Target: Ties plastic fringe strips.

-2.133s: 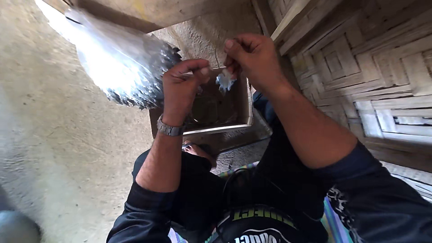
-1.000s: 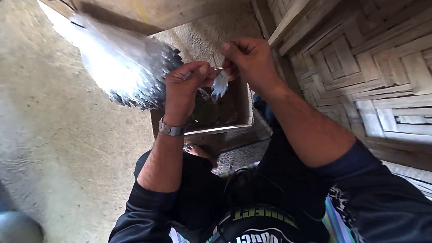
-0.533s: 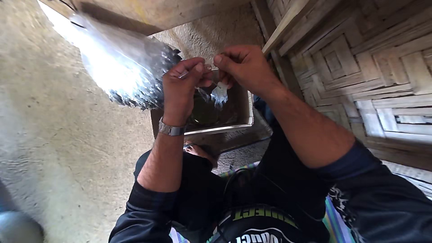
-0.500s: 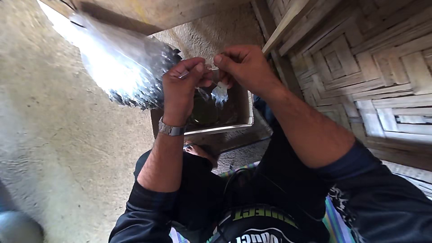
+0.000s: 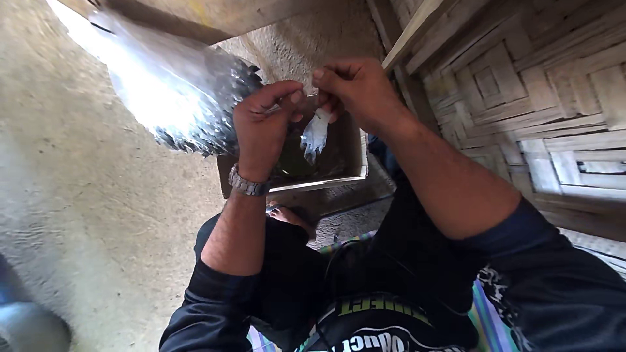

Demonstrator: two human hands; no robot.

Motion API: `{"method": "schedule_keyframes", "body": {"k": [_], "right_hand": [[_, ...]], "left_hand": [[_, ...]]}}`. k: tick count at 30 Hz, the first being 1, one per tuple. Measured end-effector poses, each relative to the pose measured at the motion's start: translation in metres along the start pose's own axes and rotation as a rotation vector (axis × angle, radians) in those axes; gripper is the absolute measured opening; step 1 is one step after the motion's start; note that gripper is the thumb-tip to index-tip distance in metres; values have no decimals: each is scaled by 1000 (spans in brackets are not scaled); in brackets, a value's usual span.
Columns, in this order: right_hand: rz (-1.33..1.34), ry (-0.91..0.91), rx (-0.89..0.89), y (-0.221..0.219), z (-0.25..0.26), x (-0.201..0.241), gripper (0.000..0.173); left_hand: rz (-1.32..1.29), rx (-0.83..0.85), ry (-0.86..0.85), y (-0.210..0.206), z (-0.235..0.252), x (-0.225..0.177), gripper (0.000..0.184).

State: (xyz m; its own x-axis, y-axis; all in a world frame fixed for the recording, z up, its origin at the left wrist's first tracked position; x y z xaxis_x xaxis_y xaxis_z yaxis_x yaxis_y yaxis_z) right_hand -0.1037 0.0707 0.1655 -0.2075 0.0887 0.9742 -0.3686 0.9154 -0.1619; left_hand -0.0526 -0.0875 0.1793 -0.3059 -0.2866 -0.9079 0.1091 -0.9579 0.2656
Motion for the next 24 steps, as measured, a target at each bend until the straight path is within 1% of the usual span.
{"method": "schedule_keyframes", "body": {"k": [3,5,7,10,14,16,17,19,22,23,24], "right_hand": [[31,14,-46,7,1,2,25],[44,74,-91,12,1,7,25],[52,188,-160,20,-2,20,23],[132,394,-254,38,-7,43,20],[173,568,-385,62,-18,65,19],[189,651,-419,67,-26,74,18],[185,690,-430,69,-30,78,18],[168,740,-444,69,-35,84,18],[155,756,-429,70,-35,88,16],[158,750,-420,69,-35,88,16],[162,744,-413,68,-36,88,16]], "left_hand": [[14,35,-26,-6,-1,-4,16],[1,69,-26,-11,-2,-4,17],[-23,103,-16,-16,-4,-2,22],[-75,124,4,-20,-5,6,27],[-114,129,69,-27,-2,29,28],[-46,172,144,-41,-2,51,27],[38,219,196,-51,-3,67,28],[256,366,334,-76,-13,112,30],[491,632,681,-106,-46,200,37],[627,698,767,-108,-56,218,40],[773,771,806,-111,-62,229,45]]}}
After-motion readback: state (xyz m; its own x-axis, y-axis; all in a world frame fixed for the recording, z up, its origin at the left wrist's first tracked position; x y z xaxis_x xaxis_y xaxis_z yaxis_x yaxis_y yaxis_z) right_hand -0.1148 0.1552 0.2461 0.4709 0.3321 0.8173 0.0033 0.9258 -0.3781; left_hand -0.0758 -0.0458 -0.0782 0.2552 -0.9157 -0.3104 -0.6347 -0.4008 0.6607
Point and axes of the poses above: each hand's wrist, its own z-axis towards the middle knuckle, its own y-axis out of the back of the hand, x = y × z, the point moved 10 cm from there along z, towards the middle knuckle, and after that the axes turned 14 degrees about z, right-handed, at the moved point
